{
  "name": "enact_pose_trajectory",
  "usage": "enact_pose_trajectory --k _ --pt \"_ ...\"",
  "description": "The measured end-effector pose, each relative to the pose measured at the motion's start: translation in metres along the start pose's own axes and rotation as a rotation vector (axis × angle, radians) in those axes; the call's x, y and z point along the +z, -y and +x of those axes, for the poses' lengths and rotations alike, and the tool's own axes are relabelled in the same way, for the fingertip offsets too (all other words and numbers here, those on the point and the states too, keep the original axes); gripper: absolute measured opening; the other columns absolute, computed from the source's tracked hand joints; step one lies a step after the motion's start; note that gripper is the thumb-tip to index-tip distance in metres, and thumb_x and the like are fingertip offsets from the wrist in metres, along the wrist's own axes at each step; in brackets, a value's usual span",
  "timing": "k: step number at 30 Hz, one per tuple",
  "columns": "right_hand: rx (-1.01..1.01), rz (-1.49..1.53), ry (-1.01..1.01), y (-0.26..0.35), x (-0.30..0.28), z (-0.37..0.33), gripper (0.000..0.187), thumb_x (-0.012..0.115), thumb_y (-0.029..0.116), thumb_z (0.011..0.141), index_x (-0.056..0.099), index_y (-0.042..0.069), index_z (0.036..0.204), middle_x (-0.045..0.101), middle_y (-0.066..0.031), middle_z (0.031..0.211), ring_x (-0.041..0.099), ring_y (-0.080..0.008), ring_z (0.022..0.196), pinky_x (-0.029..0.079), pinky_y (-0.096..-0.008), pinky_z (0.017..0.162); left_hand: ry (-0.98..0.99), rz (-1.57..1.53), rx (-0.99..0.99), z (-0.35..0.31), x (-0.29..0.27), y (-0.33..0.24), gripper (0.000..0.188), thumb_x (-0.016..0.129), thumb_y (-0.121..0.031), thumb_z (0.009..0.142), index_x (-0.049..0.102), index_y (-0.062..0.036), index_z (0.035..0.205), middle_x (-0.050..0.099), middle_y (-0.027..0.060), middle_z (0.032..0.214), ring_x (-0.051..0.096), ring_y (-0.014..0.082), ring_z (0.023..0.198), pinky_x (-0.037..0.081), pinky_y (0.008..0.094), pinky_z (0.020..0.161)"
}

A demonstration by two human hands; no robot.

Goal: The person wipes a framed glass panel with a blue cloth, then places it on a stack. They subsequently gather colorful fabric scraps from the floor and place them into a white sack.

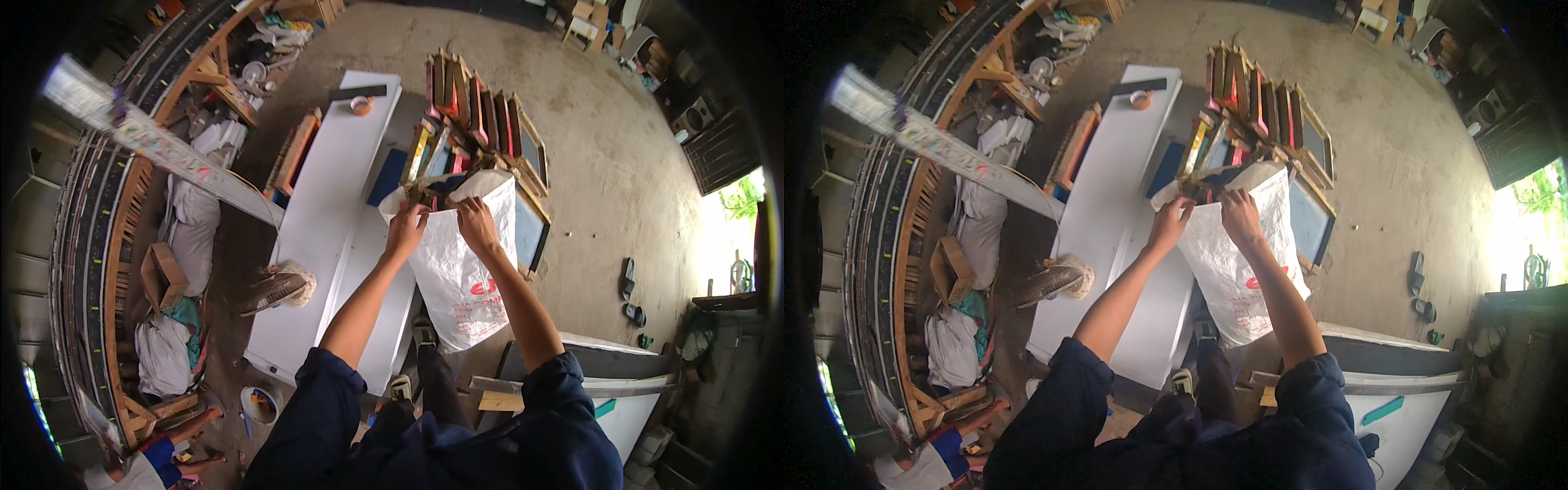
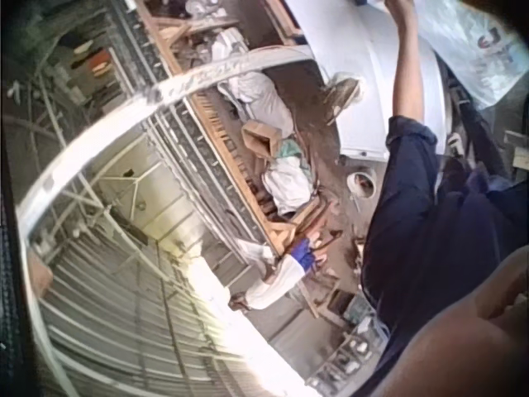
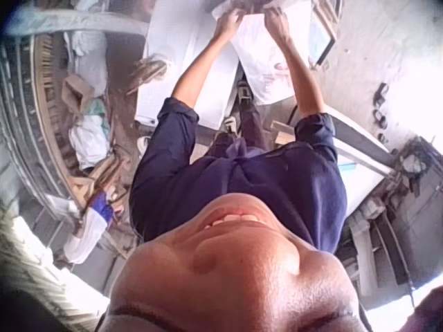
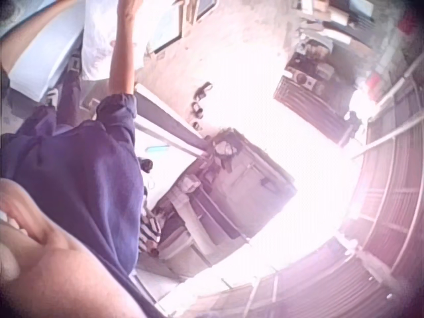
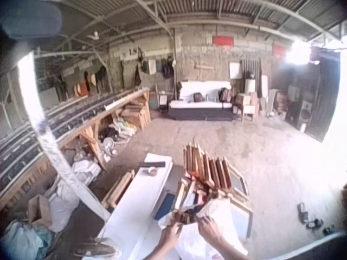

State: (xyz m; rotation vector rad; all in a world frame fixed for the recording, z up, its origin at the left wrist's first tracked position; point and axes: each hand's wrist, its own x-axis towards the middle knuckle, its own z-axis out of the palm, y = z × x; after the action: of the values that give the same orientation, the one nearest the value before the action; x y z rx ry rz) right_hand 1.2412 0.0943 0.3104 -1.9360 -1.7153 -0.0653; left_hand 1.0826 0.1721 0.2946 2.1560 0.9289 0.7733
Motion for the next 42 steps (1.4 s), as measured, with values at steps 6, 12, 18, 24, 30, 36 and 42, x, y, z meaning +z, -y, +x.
enact_pose_trajectory --k 6,12,18,24,30,36,42 --pt "0.073 0.095 -0.075 0.089 -0.089 -0.1 0.012 0.054 0.003 0.076 0.063 0.003 0.084 0.059 -0.0135 0.082 0.054 -0.0298 0.081 0.044 -0.0369 0.075 -0.2 -0.183 0.046 -0.103 -0.065 -0.059 0.015 0.054 -0.016 0.084 0.057 -0.0039 0.092 0.061 0.0111 0.089 0.057 0.0264 0.086 0.043 0.0353 0.075" --pt "0.322 0.106 -0.032 0.142 -0.12 -0.31 0.015 0.054 0.014 0.081 0.061 0.001 0.081 0.059 -0.0194 0.078 0.055 -0.0372 0.075 0.044 -0.0438 0.068 -0.183 -0.354 -0.175 -0.283 -0.044 -0.076 0.023 0.051 -0.025 0.086 0.058 -0.0032 0.09 0.061 0.0137 0.084 0.058 0.0307 0.08 0.045 0.0366 0.07" --pt "0.874 0.236 0.226 0.185 -0.116 -0.493 0.021 0.055 0.021 0.077 0.062 0.002 0.083 0.06 -0.021 0.082 0.058 -0.037 0.081 0.046 -0.0428 0.069 -0.067 -0.185 -0.681 -0.543 -0.029 0.003 0.028 0.056 -0.034 0.078 0.059 -0.0056 0.079 0.062 0.0112 0.075 0.06 0.0279 0.073 0.045 0.0387 0.063" --pt "0.773 0.1 0.468 0.153 -0.074 -0.685 0.022 0.056 0.023 0.074 0.067 0.006 0.083 0.063 -0.0168 0.087 0.059 -0.0312 0.087 0.046 -0.0401 0.077 -0.038 -0.136 -0.722 -0.767 -0.076 0.007 0.017 0.057 -0.022 0.078 0.062 -0.0073 0.085 0.063 0.0115 0.08 0.06 0.0292 0.08 0.046 0.038 0.071" --pt "0.519 0.394 0.276 0.218 -0.095 -0.653 0.03 0.054 0.029 0.08 0.061 0.001 0.087 0.061 -0.021 0.082 0.06 -0.0331 0.081 0.045 -0.0415 0.065 0.087 0.066 -0.926 -0.909 -0.114 0.013 0.029 0.056 -0.024 0.078 0.056 -0.0009 0.096 0.059 0.0182 0.095 0.056 0.0325 0.089 0.042 0.0413 0.076" --pt "0.708 0.482 0.263 0.207 -0.114 -0.816 0.023 0.053 0.02 0.083 0.063 0.002 0.093 0.065 -0.0115 0.078 0.063 -0.0194 0.071 0.049 -0.0306 0.065 -0.19 -0.064 -0.838 -0.938 -0.058 -0.086 0.021 0.057 -0.024 0.081 0.059 -0.0061 0.092 0.062 0.0079 0.078 0.059 0.0196 0.073 0.045 0.0308 0.067" --pt "1.127 0.304 0.58 0.222 -0.115 -1.062 0.019 0.049 0.014 0.084 0.061 0.0 0.09 0.06 -0.0073 0.068 0.058 -0.0141 0.059 0.047 -0.0274 0.053 -0.097 -0.212 -0.743 -0.985 -0.061 -0.174 0.012 0.049 -0.009 0.086 0.058 -0.0048 0.092 0.063 0.0048 0.084 0.06 0.0143 0.079 0.047 0.0271 0.069"
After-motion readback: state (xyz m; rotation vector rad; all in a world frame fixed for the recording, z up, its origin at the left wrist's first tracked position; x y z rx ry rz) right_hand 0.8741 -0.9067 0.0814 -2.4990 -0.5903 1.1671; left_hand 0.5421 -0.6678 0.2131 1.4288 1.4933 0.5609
